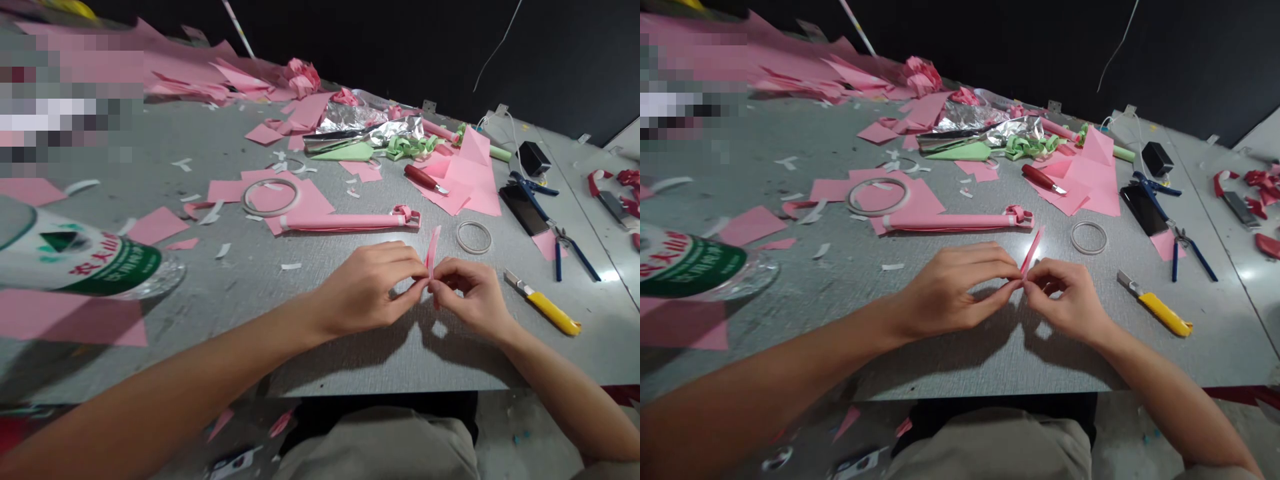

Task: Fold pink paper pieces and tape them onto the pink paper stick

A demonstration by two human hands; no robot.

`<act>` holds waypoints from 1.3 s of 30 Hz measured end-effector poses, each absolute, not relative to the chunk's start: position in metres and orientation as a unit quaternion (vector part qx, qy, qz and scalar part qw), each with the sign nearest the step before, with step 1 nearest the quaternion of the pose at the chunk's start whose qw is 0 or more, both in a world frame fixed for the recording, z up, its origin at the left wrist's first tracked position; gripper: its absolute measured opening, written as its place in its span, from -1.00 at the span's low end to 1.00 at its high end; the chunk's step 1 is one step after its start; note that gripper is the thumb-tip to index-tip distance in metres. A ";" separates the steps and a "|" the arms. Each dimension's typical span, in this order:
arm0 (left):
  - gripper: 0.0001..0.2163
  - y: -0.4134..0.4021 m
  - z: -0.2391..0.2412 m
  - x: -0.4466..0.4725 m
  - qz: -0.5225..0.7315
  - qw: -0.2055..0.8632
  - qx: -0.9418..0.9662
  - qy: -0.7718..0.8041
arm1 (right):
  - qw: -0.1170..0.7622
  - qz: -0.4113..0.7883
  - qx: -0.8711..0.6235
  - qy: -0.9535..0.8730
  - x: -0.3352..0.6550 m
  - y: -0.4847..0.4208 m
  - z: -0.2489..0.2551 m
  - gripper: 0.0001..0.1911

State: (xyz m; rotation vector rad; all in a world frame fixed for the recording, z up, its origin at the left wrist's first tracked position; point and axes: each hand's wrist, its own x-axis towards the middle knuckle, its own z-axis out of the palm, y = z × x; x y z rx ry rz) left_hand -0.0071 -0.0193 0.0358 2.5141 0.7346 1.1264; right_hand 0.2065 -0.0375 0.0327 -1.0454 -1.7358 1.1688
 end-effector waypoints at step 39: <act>-0.84 0.015 0.047 -0.039 0.461 0.236 0.779 0.353 | 0.447 0.469 -0.452 -0.613 0.214 -0.027 0.024 -0.82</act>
